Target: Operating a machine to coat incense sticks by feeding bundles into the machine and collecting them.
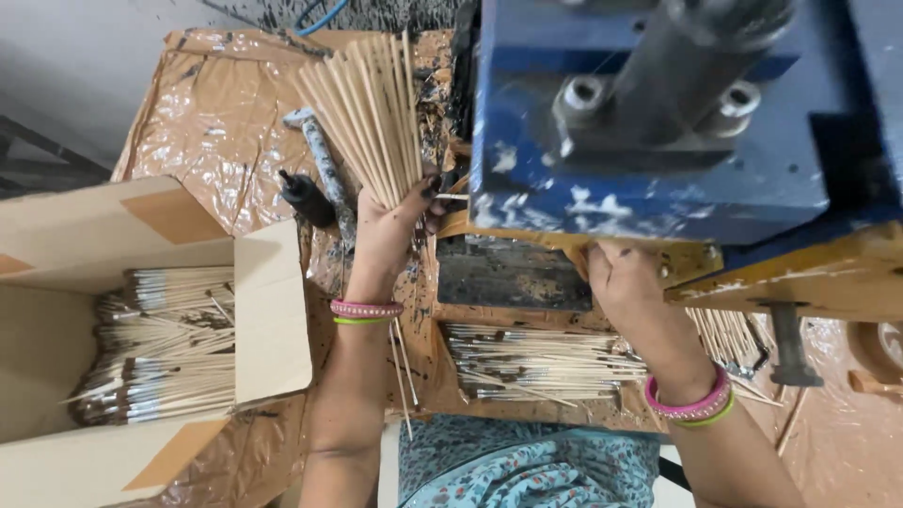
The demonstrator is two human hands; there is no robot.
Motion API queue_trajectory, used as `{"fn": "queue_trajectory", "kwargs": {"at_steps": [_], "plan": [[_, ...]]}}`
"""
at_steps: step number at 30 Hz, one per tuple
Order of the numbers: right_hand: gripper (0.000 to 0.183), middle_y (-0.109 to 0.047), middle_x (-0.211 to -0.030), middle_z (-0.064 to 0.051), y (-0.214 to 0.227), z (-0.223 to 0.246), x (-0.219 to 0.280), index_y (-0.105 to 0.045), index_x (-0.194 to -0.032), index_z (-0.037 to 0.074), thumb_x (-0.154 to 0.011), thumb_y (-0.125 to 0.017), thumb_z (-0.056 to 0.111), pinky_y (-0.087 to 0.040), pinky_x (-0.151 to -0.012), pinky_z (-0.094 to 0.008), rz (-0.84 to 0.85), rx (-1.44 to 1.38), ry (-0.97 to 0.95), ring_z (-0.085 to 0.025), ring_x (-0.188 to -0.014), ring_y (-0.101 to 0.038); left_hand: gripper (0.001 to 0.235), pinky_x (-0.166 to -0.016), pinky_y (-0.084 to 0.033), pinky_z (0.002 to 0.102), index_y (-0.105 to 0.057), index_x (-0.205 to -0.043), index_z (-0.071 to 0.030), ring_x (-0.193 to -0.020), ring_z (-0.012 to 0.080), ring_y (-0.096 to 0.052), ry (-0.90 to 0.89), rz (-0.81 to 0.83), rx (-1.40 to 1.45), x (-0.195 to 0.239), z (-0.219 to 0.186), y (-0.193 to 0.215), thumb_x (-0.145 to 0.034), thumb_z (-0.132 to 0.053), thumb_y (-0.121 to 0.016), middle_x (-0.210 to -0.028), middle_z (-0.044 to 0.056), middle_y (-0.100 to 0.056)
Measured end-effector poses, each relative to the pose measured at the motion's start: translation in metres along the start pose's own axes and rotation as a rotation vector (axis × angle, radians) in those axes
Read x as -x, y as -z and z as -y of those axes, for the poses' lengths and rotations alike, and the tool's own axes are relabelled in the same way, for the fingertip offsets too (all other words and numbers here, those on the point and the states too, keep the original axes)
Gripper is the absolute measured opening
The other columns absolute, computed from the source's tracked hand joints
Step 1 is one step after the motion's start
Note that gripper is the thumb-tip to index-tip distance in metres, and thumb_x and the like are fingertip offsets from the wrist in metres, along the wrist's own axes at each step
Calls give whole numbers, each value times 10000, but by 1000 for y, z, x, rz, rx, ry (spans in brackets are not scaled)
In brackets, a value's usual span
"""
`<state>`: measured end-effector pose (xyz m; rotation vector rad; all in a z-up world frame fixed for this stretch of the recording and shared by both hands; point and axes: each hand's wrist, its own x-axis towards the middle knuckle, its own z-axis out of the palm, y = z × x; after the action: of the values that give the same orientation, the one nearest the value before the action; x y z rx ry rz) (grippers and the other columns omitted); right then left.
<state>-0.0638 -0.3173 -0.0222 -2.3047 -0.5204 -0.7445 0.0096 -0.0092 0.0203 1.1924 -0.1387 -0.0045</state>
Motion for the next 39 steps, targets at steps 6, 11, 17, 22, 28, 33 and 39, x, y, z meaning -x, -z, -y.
{"fn": "queue_trajectory", "kwargs": {"at_steps": [6, 11, 17, 22, 28, 33, 39], "plan": [[132, -711, -884, -120, 57, 86, -53, -726, -1072, 18, -1011, -617, 61, -547, -747, -381, 247, 191, -262, -224, -748, -673, 154, -560, -550, 263, -632, -1114, 54, -722, 159, -662, -9, 27, 75, 6, 14, 3, -963, 34, -606, -888, 107, -657], [198, -737, -991, -107, 78, 72, -21, -740, -1160, -23, -994, -679, 67, -538, -887, -354, 72, 844, 366, -227, -945, -722, 243, -526, -554, 261, -610, -1120, 1, -675, 168, -669, 46, -274, 201, 42, 16, -3, -882, 49, -619, -907, 88, -685], [163, -730, -1055, -141, 107, -43, 119, -717, -1091, -15, -935, -728, 31, -548, -882, -412, -279, 254, -454, -299, -986, -711, 216, -557, -540, 270, -610, -1176, 5, -742, 174, -669, -9, -349, 12, 107, 47, 31, -966, 21, -652, -981, 118, -691], [134, -656, -881, -135, 86, -51, 130, -654, -906, 53, -838, -768, 69, -535, -891, -386, -47, 330, -510, -288, -872, -661, 181, -556, -542, 285, -642, -1150, 3, -739, 186, -681, -11, -187, 16, 135, 70, 32, -971, -15, -654, -967, 145, -713], [252, -732, -1033, -95, 63, 33, 68, -634, -1218, 35, -972, -636, -19, -579, -741, -273, 11, -960, -381, -159, -900, -703, 329, -776, -531, 307, -610, -1148, 14, -924, 188, -644, -154, 423, -382, 118, 9, -23, -832, 31, -701, -1082, 143, -655], [217, -701, -1106, -85, 58, 56, -12, -659, -1224, 25, -1017, -596, 5, -585, -766, -255, 84, -868, -352, -147, -962, -694, 336, -566, -590, 285, -670, -1155, -28, -766, 158, -722, 114, 78, -49, 81, -27, 8, -831, 40, -617, -1041, 129, -710], [221, -662, -1089, -60, 48, 52, -28, -633, -1167, 31, -1000, -689, 164, -544, -899, -300, 286, -821, -39, -140, -1025, -638, 147, -519, -510, 258, -644, -1154, -3, -644, 140, -643, -135, -23, 122, 49, 4, 36, -1009, 16, -643, -909, 138, -654]]}}
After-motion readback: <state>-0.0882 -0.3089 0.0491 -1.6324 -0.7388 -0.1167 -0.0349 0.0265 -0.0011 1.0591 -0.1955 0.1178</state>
